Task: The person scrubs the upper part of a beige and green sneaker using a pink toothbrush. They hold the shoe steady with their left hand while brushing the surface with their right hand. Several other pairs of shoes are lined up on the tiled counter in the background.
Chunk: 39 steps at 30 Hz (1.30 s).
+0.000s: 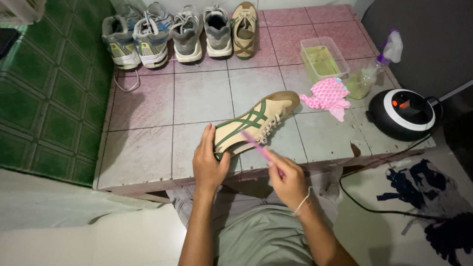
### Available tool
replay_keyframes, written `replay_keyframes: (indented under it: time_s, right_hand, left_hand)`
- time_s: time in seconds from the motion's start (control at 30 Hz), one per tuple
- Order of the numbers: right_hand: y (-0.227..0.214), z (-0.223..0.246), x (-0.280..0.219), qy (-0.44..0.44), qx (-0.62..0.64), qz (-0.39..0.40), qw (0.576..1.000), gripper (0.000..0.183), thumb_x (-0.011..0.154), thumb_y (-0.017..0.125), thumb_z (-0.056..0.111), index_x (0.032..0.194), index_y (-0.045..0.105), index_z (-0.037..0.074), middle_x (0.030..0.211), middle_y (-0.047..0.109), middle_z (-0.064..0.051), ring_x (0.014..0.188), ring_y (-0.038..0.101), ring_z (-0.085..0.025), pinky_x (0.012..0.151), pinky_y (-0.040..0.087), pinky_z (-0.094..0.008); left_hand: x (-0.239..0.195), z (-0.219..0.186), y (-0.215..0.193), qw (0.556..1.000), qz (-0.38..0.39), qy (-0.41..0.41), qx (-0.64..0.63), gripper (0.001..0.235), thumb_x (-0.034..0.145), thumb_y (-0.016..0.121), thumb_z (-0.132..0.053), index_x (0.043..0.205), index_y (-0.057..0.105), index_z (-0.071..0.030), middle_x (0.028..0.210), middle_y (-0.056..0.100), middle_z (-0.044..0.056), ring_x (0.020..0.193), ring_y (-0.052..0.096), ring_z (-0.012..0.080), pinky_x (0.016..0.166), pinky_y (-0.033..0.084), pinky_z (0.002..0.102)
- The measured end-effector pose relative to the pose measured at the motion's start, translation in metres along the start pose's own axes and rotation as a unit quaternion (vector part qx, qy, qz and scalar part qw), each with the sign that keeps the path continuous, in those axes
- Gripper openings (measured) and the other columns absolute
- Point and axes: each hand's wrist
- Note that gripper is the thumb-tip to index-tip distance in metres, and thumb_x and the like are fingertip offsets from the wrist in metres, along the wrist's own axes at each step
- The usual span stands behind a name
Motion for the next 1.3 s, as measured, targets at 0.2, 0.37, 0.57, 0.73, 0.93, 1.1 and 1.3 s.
replay_keyframes:
  time_s: [0.2,0.37,0.57,0.73,0.93,1.1,1.3]
  right_hand:
    - [-0.016,-0.005,0.002,0.032,0.011,-0.008,0.999,0.040,0.086,0.062,-0.006,0.122,0.075,0.005,0.114,0.076,-0.022,0.099,0.074,-0.038,0.078,0.058,-0.043]
    - [-0.014,-0.020,-0.002,0.058,0.014,0.001,0.998,0.041,0.087,0.062,-0.005,0.125,0.074,0.008,0.115,0.076,-0.019,0.095,0.075,-0.035,0.074,0.057,-0.042]
    - [-0.015,-0.032,0.005,0.039,0.000,-0.010,0.999,0.042,0.088,0.063,-0.005,0.126,0.074,0.009,0.112,0.077,-0.018,0.090,0.074,-0.033,0.073,0.057,-0.041]
    - [-0.019,-0.028,0.021,0.002,-0.031,-0.044,0.999,0.037,0.091,0.063,-0.002,0.124,0.075,0.009,0.111,0.077,-0.016,0.097,0.074,-0.033,0.078,0.058,-0.040]
    - [-0.021,-0.055,0.041,-0.017,-0.083,-0.094,0.992,0.039,0.095,0.061,-0.004,0.131,0.070,0.004,0.109,0.074,-0.022,0.092,0.071,-0.040,0.075,0.056,-0.047]
    - [-0.027,-0.054,0.051,-0.005,-0.036,-0.066,0.997,0.031,0.093,0.065,-0.003,0.122,0.075,0.003,0.109,0.075,-0.022,0.099,0.072,-0.039,0.081,0.056,-0.045]
    - [-0.034,-0.043,0.051,0.025,0.053,-0.021,0.998,0.033,0.090,0.066,-0.002,0.119,0.077,0.009,0.113,0.076,-0.015,0.109,0.070,-0.032,0.087,0.057,-0.042]
  left_hand:
    - [-0.002,0.004,0.003,1.000,0.002,0.001,0.003,0.075,0.074,0.071,-0.005,0.147,0.054,-0.003,0.147,0.057,0.024,0.126,0.061,0.0421,0.103,0.048,0.050]
    - [0.000,-0.001,-0.001,1.000,0.008,-0.004,-0.004,0.073,0.075,0.070,-0.004,0.146,0.054,-0.002,0.147,0.057,0.025,0.125,0.061,0.0435,0.102,0.048,0.051]
    - [0.000,0.000,0.000,1.000,0.011,-0.003,-0.002,0.074,0.074,0.070,-0.003,0.146,0.054,-0.002,0.147,0.056,0.025,0.123,0.061,0.0443,0.103,0.048,0.052]
    - [0.001,0.001,0.000,1.000,0.015,-0.005,-0.001,0.075,0.073,0.071,-0.003,0.146,0.054,-0.002,0.147,0.056,0.025,0.122,0.062,0.0451,0.103,0.048,0.053]
    - [-0.002,0.003,0.001,1.000,0.010,-0.005,-0.001,0.073,0.076,0.070,-0.005,0.147,0.054,-0.004,0.148,0.056,0.023,0.123,0.062,0.0429,0.103,0.048,0.051]
    - [0.000,0.004,0.002,1.000,0.011,0.000,0.007,0.076,0.074,0.070,-0.005,0.148,0.054,-0.005,0.148,0.056,0.021,0.124,0.061,0.0420,0.103,0.048,0.050]
    - [0.001,0.003,0.001,1.000,0.008,0.022,0.013,0.076,0.073,0.071,-0.003,0.147,0.054,-0.003,0.145,0.058,0.024,0.123,0.062,0.0436,0.102,0.049,0.050]
Point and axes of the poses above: each hand's wrist, its own x-axis towards the middle knuckle, its own y-axis out of the palm, z = x × y
